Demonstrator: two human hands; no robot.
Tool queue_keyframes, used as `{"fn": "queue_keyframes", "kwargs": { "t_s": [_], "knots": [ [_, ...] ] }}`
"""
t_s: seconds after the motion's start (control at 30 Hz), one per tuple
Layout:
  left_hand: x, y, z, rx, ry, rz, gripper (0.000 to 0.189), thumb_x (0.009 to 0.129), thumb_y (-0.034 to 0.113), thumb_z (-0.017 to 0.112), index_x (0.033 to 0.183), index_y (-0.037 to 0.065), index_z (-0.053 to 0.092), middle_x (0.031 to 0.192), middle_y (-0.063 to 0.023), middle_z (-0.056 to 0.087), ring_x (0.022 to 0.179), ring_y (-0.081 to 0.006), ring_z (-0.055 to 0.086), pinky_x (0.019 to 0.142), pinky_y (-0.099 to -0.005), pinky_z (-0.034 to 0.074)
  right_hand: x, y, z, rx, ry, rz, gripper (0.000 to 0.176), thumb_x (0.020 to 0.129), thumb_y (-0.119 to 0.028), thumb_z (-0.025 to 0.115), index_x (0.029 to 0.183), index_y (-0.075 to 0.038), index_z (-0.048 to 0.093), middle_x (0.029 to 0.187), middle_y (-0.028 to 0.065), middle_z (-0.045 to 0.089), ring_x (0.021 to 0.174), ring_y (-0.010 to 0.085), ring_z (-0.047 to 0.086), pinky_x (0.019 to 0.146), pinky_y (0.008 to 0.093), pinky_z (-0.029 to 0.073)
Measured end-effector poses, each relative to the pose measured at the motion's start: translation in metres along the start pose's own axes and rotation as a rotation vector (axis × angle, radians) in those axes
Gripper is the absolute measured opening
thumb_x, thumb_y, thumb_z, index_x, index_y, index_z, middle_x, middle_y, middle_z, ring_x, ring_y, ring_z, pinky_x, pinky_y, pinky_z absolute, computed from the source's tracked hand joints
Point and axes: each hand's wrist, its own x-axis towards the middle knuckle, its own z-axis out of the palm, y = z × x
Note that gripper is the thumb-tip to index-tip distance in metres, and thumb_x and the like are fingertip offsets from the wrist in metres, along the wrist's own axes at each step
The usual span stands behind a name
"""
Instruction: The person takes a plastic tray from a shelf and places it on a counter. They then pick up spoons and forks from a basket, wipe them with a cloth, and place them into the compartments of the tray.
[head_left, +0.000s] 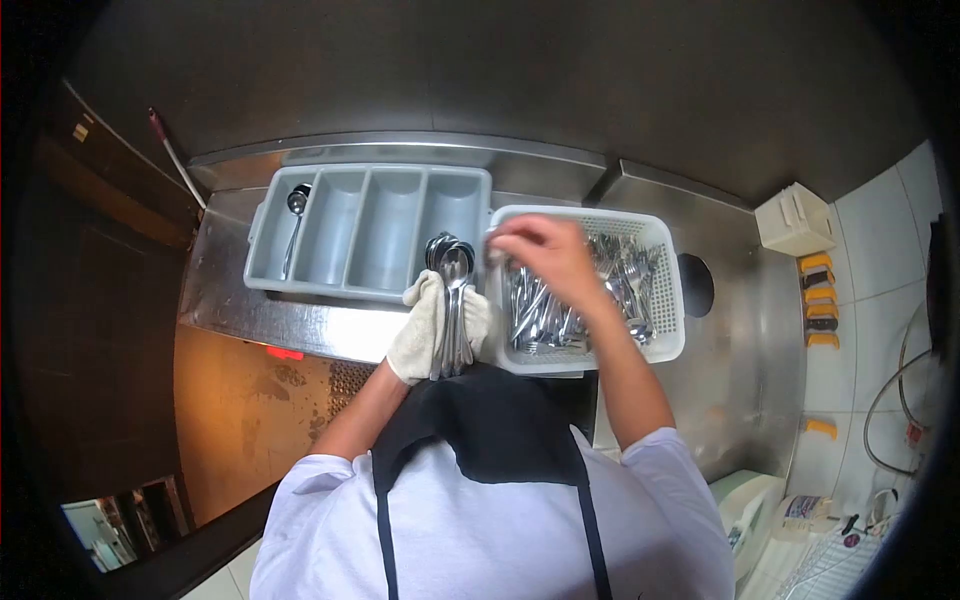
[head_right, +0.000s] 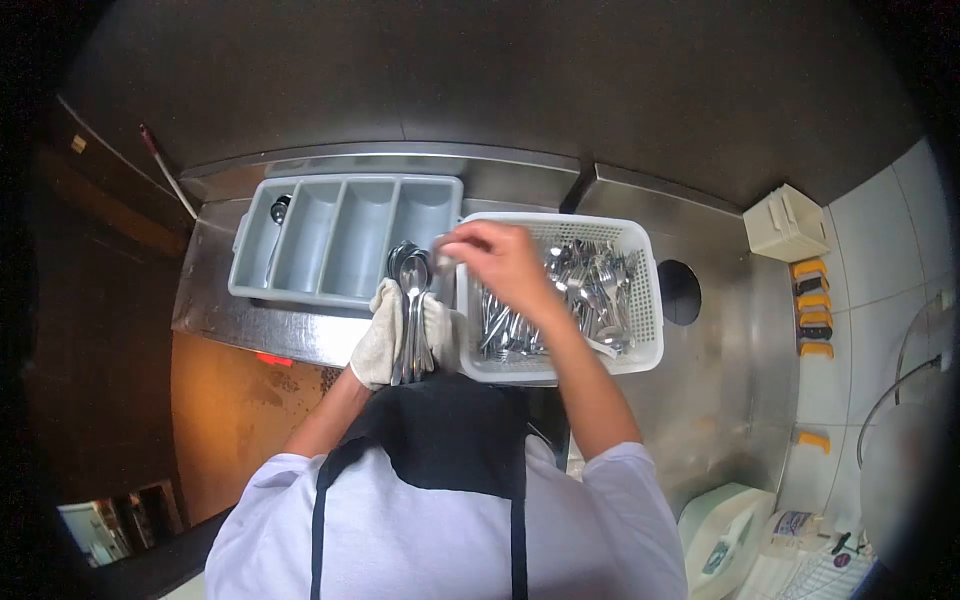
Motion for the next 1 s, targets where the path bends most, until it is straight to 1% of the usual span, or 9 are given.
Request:
{"fn": "queue_keyframes", "kwargs": {
  "t_s": [0.07,0.13,0.17,0.23,0.33,0.43,0.57,0.73,1.0],
  "knots": [
    [-0.003,-0.015,0.018,0.263,0.187,0.144,0.026,0.102,0.033,0.062,0.099,0.008,0.055,0.090,0.0005,0.060,0.080,-0.0109,0.063,0.075,-0.0248,0.055,0.009,0.023,0.018,-0.026,-0.022,0.035,0.018,0.095,-0.019,0.072,0.104,-0.005,0.077,0.093,0.0022,0.076,0.072,0.0093,0.067,0.064,0.0275,0.054],
    [0.012,0.009,-0.038,0.261,-0.123,-0.032,0.029,0.103,0.034,0.064,0.110,0.006,0.057,0.100,-0.0028,0.060,0.089,-0.0133,0.061,0.081,-0.0297,0.055,0.020,0.054,0.025,-0.042,0.037,0.107,0.020,0.096,-0.023,0.071,0.103,-0.005,0.077,0.095,0.0042,0.077,0.073,0.0141,0.070,0.064,0.0308,0.055],
    [0.016,0.019,-0.058,0.254,-0.279,-0.117,0.032,0.103,0.034,0.064,0.115,0.005,0.059,0.105,-0.0045,0.060,0.094,-0.0145,0.061,0.085,-0.0321,0.055,0.026,0.081,0.023,-0.316,0.086,-0.026,0.021,0.095,-0.024,0.070,0.102,-0.004,0.075,0.094,0.0073,0.076,0.074,0.0188,0.072,0.065,0.0343,0.056],
    [0.008,0.014,-0.047,0.350,-0.229,0.075,0.015,0.106,0.018,0.056,0.117,0.008,0.060,0.108,-0.0038,0.062,0.094,-0.0141,0.062,0.082,-0.0330,0.056,0.031,0.142,0.014,-0.861,0.175,-0.295,0.024,0.093,-0.025,0.069,0.101,-0.003,0.073,0.092,0.0133,0.073,0.077,0.0283,0.074,0.068,0.0412,0.059],
    [0.001,0.008,-0.036,0.299,-0.186,0.151,0.011,0.106,0.014,0.054,0.114,0.010,0.060,0.105,-0.0021,0.062,0.092,-0.0127,0.062,0.080,-0.0311,0.055,0.014,0.187,0.013,-1.173,-0.074,-0.205,0.026,0.091,-0.024,0.069,0.102,0.000,0.068,0.093,0.0183,0.072,0.080,0.0345,0.074,0.071,0.0456,0.059],
    [-0.002,0.010,-0.038,0.123,-0.422,0.058,0.010,0.106,0.015,0.053,0.110,0.012,0.061,0.105,-0.0012,0.062,0.096,-0.0120,0.062,0.086,-0.0279,0.053,0.017,0.197,0.011,-1.157,-0.146,-0.166,0.039,0.089,-0.032,0.073,0.114,-0.003,0.066,0.089,0.0155,0.072,0.083,0.0355,0.073,0.076,0.0468,0.059],
    [-0.011,0.013,-0.035,0.318,-0.008,0.362,0.008,0.106,0.014,0.054,0.103,0.015,0.061,0.104,-0.0012,0.064,0.100,-0.0131,0.064,0.090,-0.0297,0.054,0.035,0.183,0.000,-1.247,-0.261,-0.081,0.029,0.091,-0.027,0.066,0.107,-0.002,0.066,0.089,0.0180,0.074,0.082,0.0372,0.074,0.072,0.0486,0.059],
    [-0.020,0.026,-0.043,0.197,-0.141,0.240,0.011,0.105,0.012,0.055,0.113,0.011,0.063,0.108,-0.0027,0.067,0.105,-0.0151,0.065,0.095,-0.0299,0.053,0.053,0.194,0.002,-1.344,-0.373,-0.021,0.025,0.092,-0.019,0.056,0.106,-0.002,0.066,0.085,0.0206,0.075,0.081,0.0380,0.075,0.070,0.0511,0.058],
    [-0.020,0.034,-0.050,0.130,-0.151,0.203,0.012,0.104,0.009,0.055,0.114,0.008,0.061,0.107,-0.0050,0.066,0.100,-0.0143,0.066,0.091,-0.0289,0.055,0.008,0.147,-0.038,-0.885,0.216,-0.049,0.029,0.093,-0.009,0.058,0.120,-0.004,0.066,0.085,0.0136,0.075,0.073,0.0318,0.073,0.068,0.0463,0.056]
  ]
}}
